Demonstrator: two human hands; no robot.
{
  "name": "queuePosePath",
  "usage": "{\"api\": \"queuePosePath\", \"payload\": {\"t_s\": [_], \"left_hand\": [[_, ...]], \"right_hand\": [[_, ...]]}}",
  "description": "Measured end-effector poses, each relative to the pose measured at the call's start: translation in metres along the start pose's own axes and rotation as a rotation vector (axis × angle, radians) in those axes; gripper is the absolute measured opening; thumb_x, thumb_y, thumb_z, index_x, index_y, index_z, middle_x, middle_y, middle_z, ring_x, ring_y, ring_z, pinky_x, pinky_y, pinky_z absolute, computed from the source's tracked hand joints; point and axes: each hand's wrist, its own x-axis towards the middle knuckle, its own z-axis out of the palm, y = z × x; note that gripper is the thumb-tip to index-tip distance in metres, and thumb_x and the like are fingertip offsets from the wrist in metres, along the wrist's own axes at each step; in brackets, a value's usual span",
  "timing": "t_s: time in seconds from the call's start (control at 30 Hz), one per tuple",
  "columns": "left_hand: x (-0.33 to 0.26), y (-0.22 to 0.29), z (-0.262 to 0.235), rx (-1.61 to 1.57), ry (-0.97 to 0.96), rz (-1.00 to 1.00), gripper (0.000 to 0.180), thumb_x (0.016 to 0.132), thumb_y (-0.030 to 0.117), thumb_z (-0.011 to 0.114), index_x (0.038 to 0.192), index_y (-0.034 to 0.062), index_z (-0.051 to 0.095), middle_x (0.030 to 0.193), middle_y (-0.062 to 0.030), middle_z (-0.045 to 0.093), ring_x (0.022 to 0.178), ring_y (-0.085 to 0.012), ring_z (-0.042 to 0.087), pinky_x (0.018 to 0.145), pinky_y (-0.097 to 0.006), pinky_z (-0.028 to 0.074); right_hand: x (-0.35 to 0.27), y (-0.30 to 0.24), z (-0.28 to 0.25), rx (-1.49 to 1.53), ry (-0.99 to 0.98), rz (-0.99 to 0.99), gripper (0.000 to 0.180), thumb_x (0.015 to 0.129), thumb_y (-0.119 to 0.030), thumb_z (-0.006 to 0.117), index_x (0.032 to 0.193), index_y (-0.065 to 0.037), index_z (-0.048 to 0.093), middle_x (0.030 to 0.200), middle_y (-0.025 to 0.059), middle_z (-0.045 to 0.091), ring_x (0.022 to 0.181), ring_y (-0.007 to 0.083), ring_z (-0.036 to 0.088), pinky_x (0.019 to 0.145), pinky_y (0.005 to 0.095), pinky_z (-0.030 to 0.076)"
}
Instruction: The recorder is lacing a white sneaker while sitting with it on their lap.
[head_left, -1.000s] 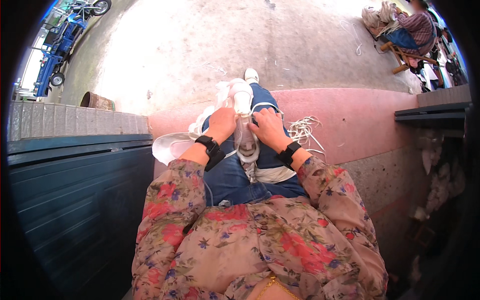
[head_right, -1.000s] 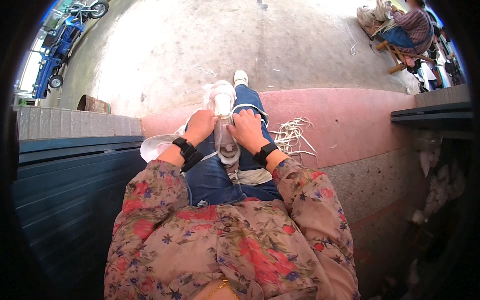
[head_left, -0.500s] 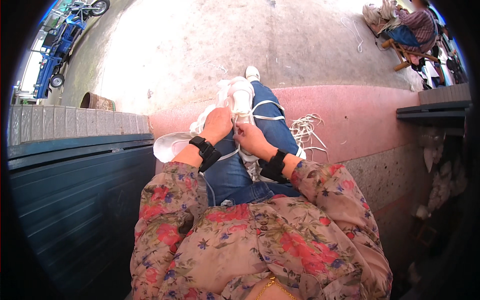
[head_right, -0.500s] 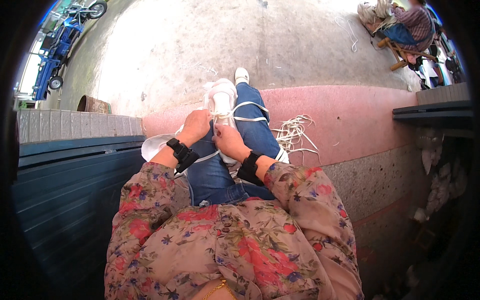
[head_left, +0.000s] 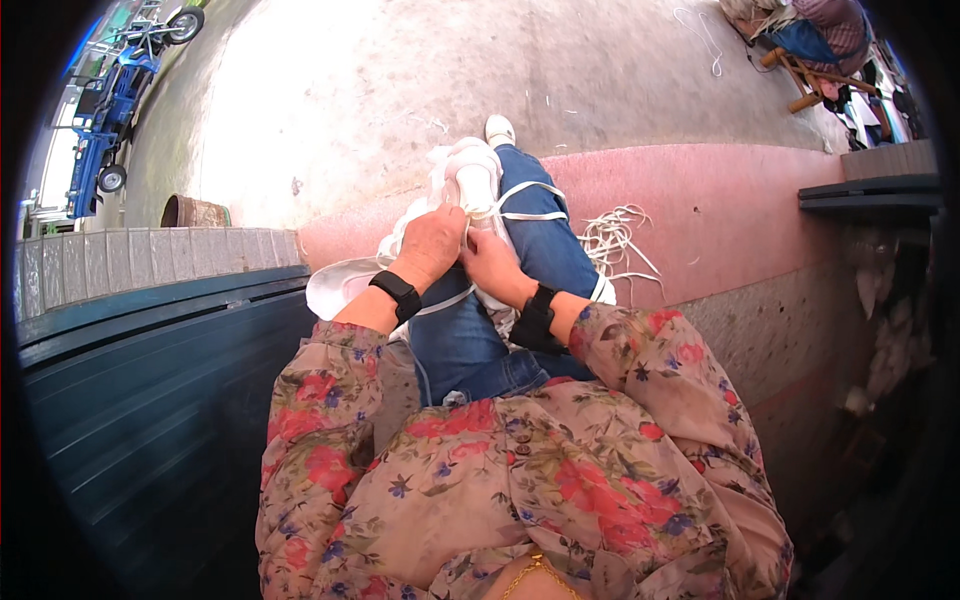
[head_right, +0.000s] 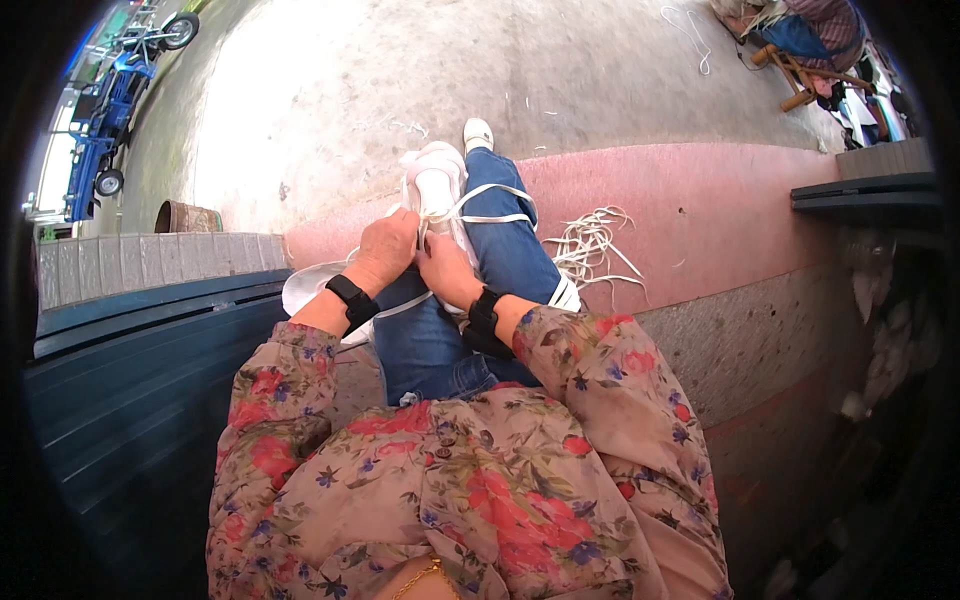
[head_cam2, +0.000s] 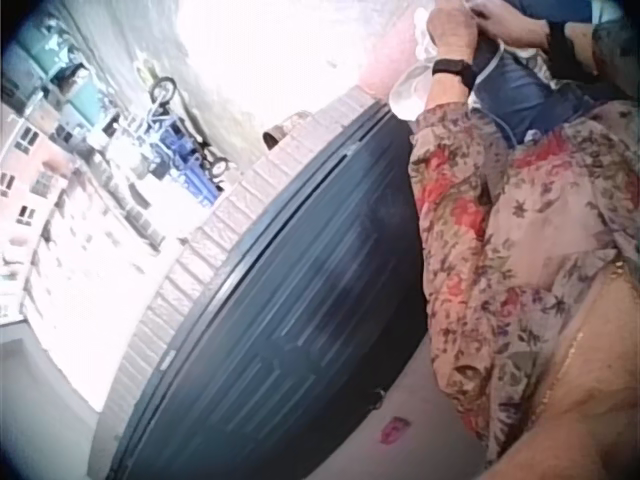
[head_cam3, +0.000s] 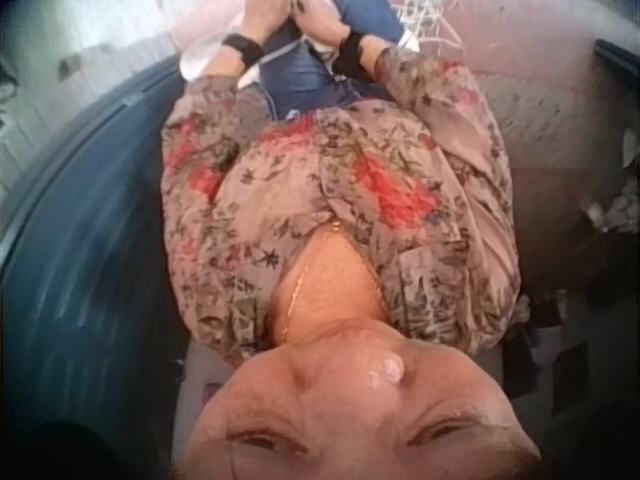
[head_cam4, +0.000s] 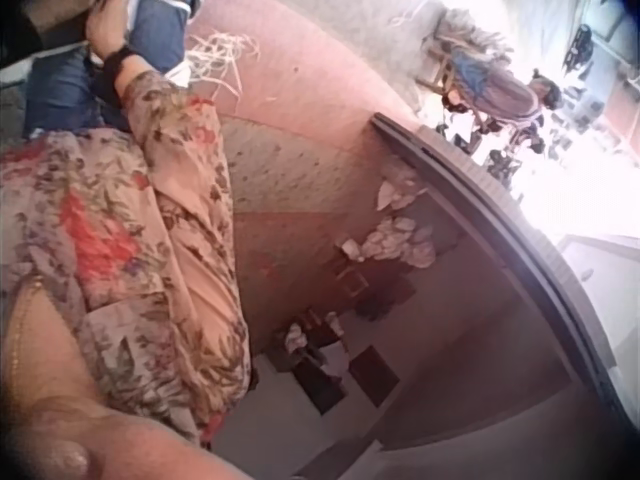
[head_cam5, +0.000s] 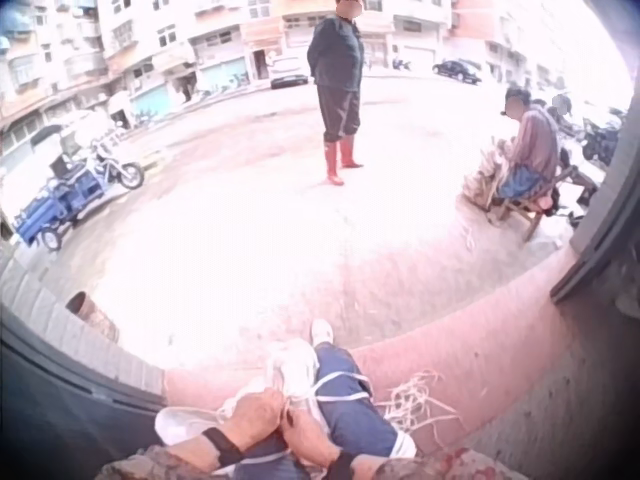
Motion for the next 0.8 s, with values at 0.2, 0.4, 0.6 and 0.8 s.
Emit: {"api": "queuePosePath", "payload": {"t_s": [0.2,0.4,0.6,0.8], "left_hand": [[0.016,-0.019,0.007,-0.354,-0.065,-0.348,0.019,0.074,0.015,0.049,0.07,-0.0021,0.055,0.07,-0.0241,0.055,0.069,-0.0383,0.055,0.062,-0.043,0.043],[0.013,-0.015,0.004,-0.236,-0.056,-0.18,0.018,0.077,0.015,0.048,0.072,-0.0015,0.055,0.072,-0.0248,0.056,0.07,-0.0397,0.055,0.064,-0.044,0.043],[0.013,-0.024,0.009,-0.332,-0.087,-0.296,0.015,0.077,0.012,0.049,0.073,-0.0017,0.052,0.067,-0.0247,0.053,0.065,-0.0403,0.053,0.059,-0.044,0.043],[0.01,-0.019,0.006,-0.127,-0.161,-0.199,0.014,0.076,0.014,0.049,0.082,0.0024,0.054,0.079,-0.0187,0.059,0.071,-0.0382,0.056,0.064,-0.044,0.045]], "right_hand": [[0.002,-0.005,0.015,-0.336,0.165,-0.142,0.015,0.075,-0.005,0.047,0.087,0.002,0.052,0.081,0.0223,0.055,0.075,0.0376,0.056,0.064,0.046,0.045],[-0.001,-0.007,0.015,-0.45,0.151,-0.184,0.019,0.071,-0.001,0.048,0.089,0.004,0.051,0.088,0.0218,0.054,0.073,0.0346,0.058,0.064,0.0421,0.047],[-0.003,-0.004,0.016,-0.419,0.204,-0.227,0.018,0.072,-0.002,0.047,0.09,0.004,0.05,0.084,0.0202,0.054,0.071,0.0339,0.058,0.061,0.0417,0.047],[-0.001,0.003,0.018,-0.331,0.17,-0.201,0.018,0.075,-0.004,0.046,0.092,0.001,0.05,0.084,0.0203,0.054,0.073,0.036,0.056,0.063,0.0438,0.046]]}}
